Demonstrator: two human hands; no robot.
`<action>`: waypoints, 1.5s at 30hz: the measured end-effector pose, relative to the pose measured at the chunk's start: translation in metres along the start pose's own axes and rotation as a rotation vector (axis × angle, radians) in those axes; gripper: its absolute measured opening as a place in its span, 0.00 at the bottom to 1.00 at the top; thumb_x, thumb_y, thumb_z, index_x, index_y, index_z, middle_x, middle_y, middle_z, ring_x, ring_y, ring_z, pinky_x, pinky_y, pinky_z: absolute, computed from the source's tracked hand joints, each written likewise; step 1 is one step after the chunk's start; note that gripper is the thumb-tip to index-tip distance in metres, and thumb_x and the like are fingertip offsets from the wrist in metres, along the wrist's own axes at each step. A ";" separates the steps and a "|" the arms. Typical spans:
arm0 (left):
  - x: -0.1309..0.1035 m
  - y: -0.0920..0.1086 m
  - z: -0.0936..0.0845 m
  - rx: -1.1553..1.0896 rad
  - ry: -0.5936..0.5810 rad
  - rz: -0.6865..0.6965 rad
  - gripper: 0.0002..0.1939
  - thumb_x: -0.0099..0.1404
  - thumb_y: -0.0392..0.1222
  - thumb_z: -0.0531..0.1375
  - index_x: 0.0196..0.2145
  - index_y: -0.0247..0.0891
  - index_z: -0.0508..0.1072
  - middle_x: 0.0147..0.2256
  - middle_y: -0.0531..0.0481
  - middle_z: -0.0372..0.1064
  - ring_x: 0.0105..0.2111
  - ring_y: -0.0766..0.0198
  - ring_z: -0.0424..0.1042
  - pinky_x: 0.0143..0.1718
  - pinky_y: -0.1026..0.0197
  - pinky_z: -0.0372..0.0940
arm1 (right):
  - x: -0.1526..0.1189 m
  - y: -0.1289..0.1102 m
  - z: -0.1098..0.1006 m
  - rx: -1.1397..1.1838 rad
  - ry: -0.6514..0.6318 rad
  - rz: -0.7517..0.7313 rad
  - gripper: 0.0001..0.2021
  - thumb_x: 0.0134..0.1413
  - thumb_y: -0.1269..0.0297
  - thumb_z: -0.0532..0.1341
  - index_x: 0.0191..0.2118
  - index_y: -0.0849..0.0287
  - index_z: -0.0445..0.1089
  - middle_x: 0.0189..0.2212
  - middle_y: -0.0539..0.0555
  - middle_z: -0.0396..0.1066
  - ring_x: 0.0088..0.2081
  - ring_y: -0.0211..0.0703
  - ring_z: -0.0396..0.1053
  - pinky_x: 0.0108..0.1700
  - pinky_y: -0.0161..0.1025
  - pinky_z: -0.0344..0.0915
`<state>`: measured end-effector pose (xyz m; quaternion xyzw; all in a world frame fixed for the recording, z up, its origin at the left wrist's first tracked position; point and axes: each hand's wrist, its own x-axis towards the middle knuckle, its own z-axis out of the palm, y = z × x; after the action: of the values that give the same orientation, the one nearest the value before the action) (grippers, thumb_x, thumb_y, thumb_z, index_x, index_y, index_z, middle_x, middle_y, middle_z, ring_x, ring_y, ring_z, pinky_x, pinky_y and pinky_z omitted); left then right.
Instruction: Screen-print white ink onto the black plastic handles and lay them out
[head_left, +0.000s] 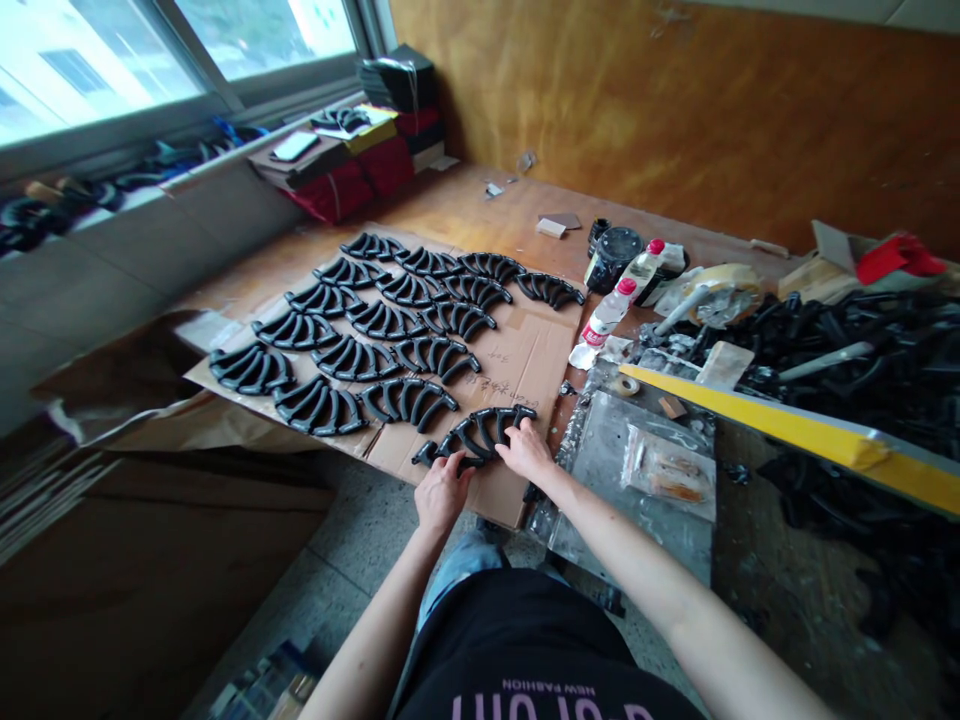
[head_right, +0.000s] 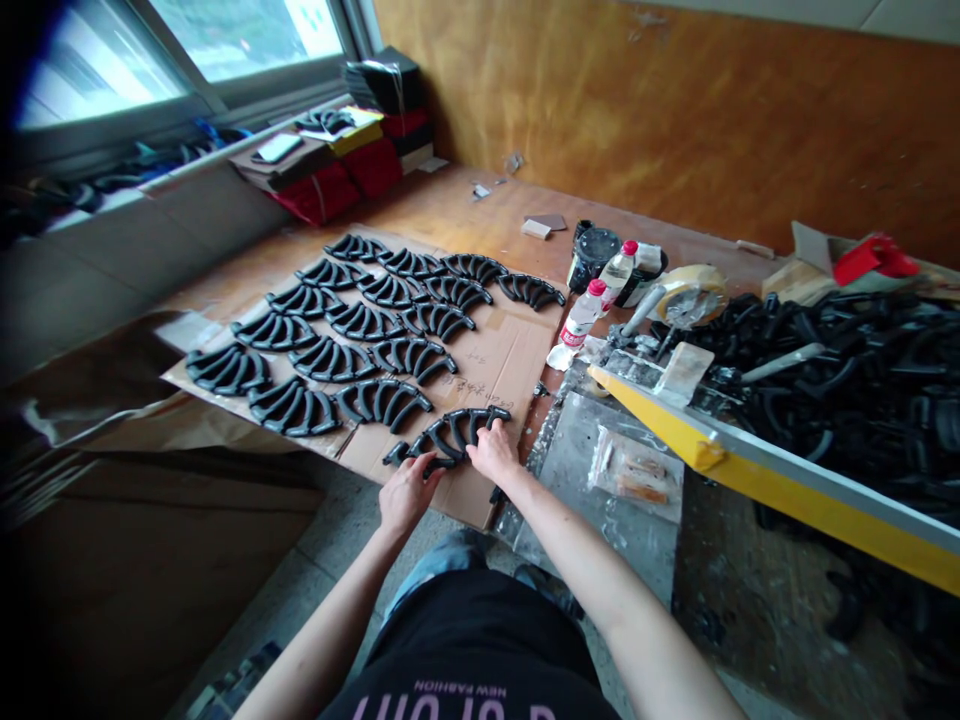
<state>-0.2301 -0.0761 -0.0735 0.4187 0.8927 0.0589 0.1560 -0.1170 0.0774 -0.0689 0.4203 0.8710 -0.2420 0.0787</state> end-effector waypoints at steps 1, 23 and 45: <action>0.001 0.000 0.000 -0.006 0.000 -0.007 0.19 0.69 0.50 0.54 0.55 0.45 0.70 0.44 0.47 0.72 0.43 0.60 0.74 0.36 0.64 0.65 | 0.000 0.001 0.001 0.016 0.009 0.003 0.19 0.60 0.55 0.59 0.49 0.63 0.73 0.49 0.65 0.65 0.49 0.50 0.70 0.54 0.42 0.62; 0.008 -0.008 0.000 -0.114 -0.018 -0.004 0.19 0.69 0.49 0.54 0.55 0.45 0.71 0.46 0.47 0.74 0.43 0.59 0.75 0.39 0.62 0.67 | -0.014 0.002 -0.011 -0.125 0.003 -0.050 0.15 0.60 0.55 0.60 0.50 0.53 0.72 0.48 0.59 0.66 0.51 0.52 0.65 0.49 0.43 0.65; 0.022 -0.019 -0.009 -0.073 -0.141 0.056 0.20 0.68 0.48 0.56 0.55 0.43 0.71 0.47 0.46 0.76 0.43 0.59 0.76 0.40 0.62 0.67 | -0.021 -0.050 0.014 -0.140 -0.003 -0.070 0.14 0.56 0.58 0.63 0.48 0.54 0.70 0.51 0.58 0.67 0.53 0.58 0.60 0.48 0.53 0.64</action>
<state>-0.2598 -0.0712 -0.0743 0.4409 0.8646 0.0662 0.2319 -0.1433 0.0293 -0.0563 0.3826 0.8999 -0.1837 0.1009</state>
